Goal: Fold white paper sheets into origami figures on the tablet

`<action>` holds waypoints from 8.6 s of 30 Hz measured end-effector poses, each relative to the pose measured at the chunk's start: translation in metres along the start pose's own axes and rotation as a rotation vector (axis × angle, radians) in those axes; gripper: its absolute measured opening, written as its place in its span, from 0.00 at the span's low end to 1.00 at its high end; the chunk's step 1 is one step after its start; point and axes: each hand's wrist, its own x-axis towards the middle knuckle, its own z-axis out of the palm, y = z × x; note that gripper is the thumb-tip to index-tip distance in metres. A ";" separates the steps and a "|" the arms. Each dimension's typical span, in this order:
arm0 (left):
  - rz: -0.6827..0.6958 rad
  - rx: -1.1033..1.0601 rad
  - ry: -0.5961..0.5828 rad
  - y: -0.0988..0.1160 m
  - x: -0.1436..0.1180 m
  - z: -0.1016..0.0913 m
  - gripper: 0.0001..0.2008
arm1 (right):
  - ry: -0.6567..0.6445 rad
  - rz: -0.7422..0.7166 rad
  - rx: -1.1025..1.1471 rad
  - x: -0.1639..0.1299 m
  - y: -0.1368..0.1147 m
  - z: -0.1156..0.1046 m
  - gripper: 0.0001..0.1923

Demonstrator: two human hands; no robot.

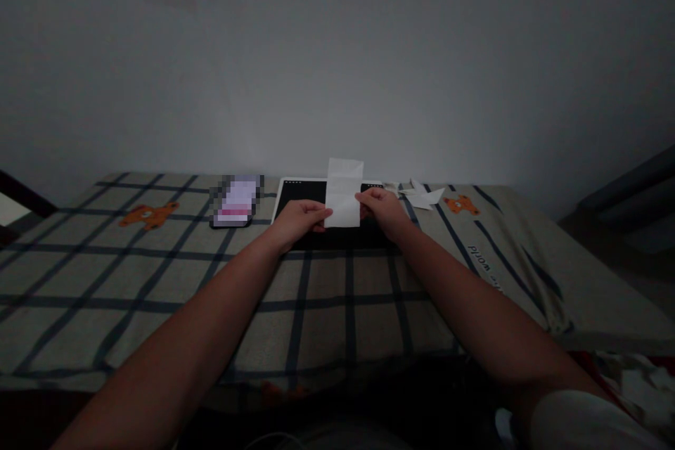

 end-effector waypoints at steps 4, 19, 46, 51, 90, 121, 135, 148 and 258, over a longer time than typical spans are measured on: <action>0.010 -0.022 0.020 -0.002 0.001 -0.001 0.13 | -0.002 -0.007 0.016 -0.002 -0.002 0.002 0.12; 0.007 -0.067 0.068 0.000 0.002 -0.002 0.16 | 0.066 0.051 0.131 0.000 -0.005 0.002 0.11; 0.153 0.092 0.419 -0.007 0.010 -0.013 0.17 | 0.010 -0.837 -0.886 -0.010 -0.015 -0.009 0.09; 0.155 0.179 0.415 -0.011 0.011 -0.015 0.14 | -0.136 -0.957 -1.123 -0.012 -0.015 -0.006 0.13; 0.140 -0.208 0.130 0.003 0.005 -0.014 0.35 | -0.068 -0.955 -0.940 -0.011 -0.011 -0.010 0.15; 0.114 -0.313 0.042 0.015 0.002 -0.018 0.28 | 0.178 -0.689 -0.446 -0.001 -0.007 -0.017 0.07; 0.171 -0.005 0.125 0.008 0.002 -0.016 0.17 | 0.267 -0.506 -0.460 -0.002 -0.007 -0.016 0.12; 0.269 0.093 0.254 0.003 0.008 -0.027 0.21 | -0.051 -0.537 -0.387 0.004 -0.008 -0.031 0.14; 0.194 0.373 0.056 0.006 -0.008 0.014 0.18 | -0.128 0.013 -0.067 -0.018 -0.023 0.019 0.16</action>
